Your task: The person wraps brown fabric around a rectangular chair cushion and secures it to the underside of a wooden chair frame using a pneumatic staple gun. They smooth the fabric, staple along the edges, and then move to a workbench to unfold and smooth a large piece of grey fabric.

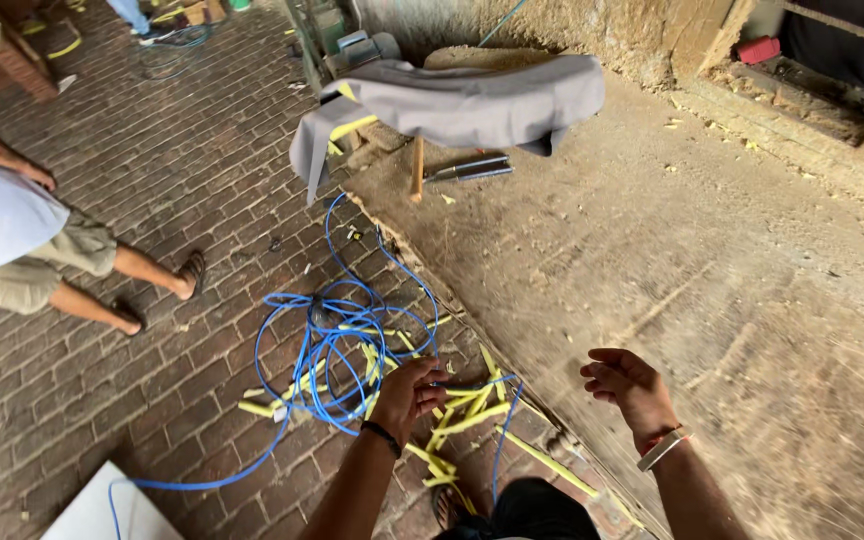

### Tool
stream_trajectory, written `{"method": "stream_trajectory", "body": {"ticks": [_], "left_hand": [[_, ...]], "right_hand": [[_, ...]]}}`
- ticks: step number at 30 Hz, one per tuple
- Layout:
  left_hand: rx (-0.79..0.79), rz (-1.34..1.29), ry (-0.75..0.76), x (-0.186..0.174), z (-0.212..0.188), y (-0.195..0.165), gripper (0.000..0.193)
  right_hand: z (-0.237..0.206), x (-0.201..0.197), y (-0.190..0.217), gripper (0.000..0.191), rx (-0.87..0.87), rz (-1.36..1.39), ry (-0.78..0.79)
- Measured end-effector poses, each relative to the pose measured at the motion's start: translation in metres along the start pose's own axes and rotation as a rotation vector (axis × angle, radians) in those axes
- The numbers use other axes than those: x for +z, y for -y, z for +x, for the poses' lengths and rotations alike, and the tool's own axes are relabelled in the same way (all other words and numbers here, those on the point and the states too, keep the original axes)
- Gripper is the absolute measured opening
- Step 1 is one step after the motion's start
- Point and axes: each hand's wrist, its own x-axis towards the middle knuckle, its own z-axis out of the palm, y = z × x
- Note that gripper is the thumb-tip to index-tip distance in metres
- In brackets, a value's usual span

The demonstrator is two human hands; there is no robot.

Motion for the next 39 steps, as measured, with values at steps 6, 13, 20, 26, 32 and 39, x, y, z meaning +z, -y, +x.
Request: {"method": "stream_trajectory", "body": {"ticks": [6,13,20,26,32,39], "left_hand": [[-0.021,0.102,0.074,-0.021,0.091,-0.081,0.033],[-0.106,0.133,-0.066,-0.061,0.206,-0.185,0.036],[-0.112,0.228,-0.171,-0.096,0.293,-0.301,0.039],[-0.040,0.311,-0.182,-0.145,0.417,-0.379,0.045],[0.390,0.740,-0.248,-0.189,0.576,-0.479,0.054],[0.490,1.353,-0.290,-0.231,0.723,-0.593,0.072]], "right_hand": [[0.095,0.051,0.013,0.037,0.058,0.008,-0.063],[0.277,0.125,0.033,0.036,0.080,0.157,-0.030],[0.388,0.212,0.107,0.035,0.071,0.185,0.105],[0.439,0.261,0.150,0.033,0.087,0.145,0.061],[0.508,0.312,0.162,0.032,0.105,0.249,0.004],[0.605,0.415,0.181,0.048,0.296,0.370,-0.143]]}}
